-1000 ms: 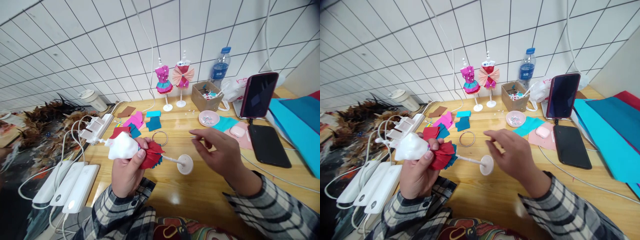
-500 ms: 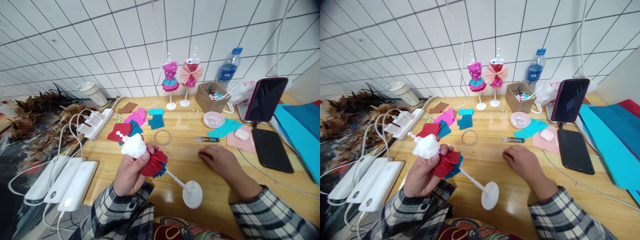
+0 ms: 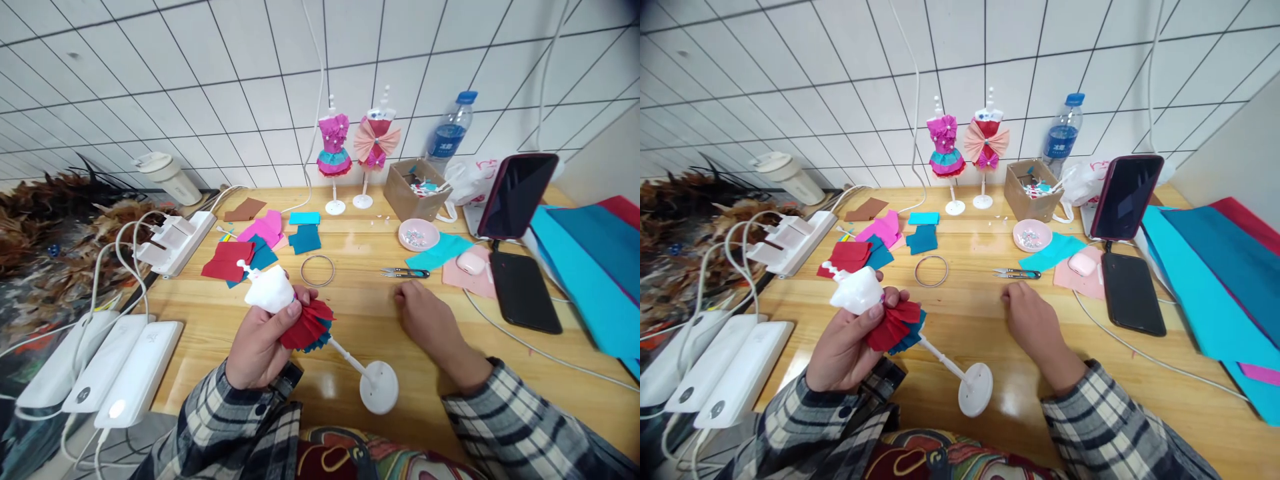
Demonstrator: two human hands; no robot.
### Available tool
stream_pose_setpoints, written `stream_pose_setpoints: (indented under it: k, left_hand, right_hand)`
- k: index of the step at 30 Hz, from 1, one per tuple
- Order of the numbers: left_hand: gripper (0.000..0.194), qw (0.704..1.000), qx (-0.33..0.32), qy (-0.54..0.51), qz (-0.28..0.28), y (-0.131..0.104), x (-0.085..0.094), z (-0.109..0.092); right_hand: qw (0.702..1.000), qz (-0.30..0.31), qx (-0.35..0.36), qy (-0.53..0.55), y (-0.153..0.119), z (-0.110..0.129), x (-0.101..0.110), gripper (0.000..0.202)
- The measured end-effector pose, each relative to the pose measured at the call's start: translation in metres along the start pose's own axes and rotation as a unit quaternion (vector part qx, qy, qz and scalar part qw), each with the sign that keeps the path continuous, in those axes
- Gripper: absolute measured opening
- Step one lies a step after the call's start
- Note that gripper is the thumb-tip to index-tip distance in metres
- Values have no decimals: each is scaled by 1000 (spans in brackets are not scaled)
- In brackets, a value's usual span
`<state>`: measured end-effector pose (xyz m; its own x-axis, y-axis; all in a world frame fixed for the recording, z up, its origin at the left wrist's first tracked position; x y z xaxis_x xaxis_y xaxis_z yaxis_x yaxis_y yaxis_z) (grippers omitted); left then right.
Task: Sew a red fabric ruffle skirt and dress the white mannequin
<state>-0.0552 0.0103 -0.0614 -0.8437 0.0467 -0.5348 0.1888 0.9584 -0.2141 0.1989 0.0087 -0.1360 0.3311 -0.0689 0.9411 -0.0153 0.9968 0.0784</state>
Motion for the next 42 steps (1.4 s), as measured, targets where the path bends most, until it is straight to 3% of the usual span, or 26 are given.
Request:
stream_pose_setpoints:
  k: [2,5,8,10,11,13,15,17,21,26,29,32,35,37,40,42]
  left_hand:
    - [18,1000,-4,-2,-13,1,3,-1]
    - [19,1000,-4,-13,-23,3,4,1]
    - [18,1000,19,-13,-4,7,-2,8]
    - [18,999,34,-9,4,8,-5,13]
    - [18,999,38,-7,4,9,-6,15]
    - [18,999,40,-5,-3,10,-6,17]
    - [19,999,35,-9,-12,10,-4,17]
    - [20,999,31,-14,-20,11,-3,16]
    - [16,999,36,-4,-13,13,-3,18]
    - [25,997,72,15,-1,16,-1,29]
    - [32,994,103,31,9,15,0,36]
    - [27,994,99,26,25,14,-1,39]
    - [28,996,75,1,40,10,-4,41]
    - [33,998,50,-14,40,6,-6,41]
    - [38,999,21,-35,28,0,-7,44]
    - [43,998,19,-51,28,-3,-9,46]
  right_hand:
    - [988,-35,-54,139,0,-26,8,20]
    - [924,-59,-158,342,-4,-59,9,30]
    - [858,-45,-213,466,-8,-66,0,39]
    - [840,-32,-209,499,-8,-61,-3,42]
    - [848,-33,-194,493,-7,-59,-1,41]
    - [900,-45,-132,414,-5,-52,9,34]
    - [962,-40,-42,266,-3,-40,17,26]
    - [992,-14,28,122,-4,-28,15,22]
    - [997,15,52,-50,-5,-14,9,21]
    - [982,20,86,-166,2,3,0,18]
    - [986,13,93,-141,4,4,-4,17]
    - [996,-49,69,0,-1,11,14,13]
    - [969,-135,102,181,-22,45,53,6]
    - [945,-148,153,249,-37,77,74,6]
    - [924,-160,211,276,-52,114,89,9]
    - [920,-174,225,268,-55,124,88,8]
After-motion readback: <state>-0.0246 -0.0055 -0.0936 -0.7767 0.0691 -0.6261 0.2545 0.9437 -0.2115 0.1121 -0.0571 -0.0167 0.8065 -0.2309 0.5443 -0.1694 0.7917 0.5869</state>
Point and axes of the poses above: each hand's wrist, its own y-axis towards the middle knuckle, its own x-axis out of the back of the hand, z = x × y, the point moved 8 cm from there along y, towards the middle knuckle, and after that the axes turned 2 degrees about -y, right-handed, at the moved point
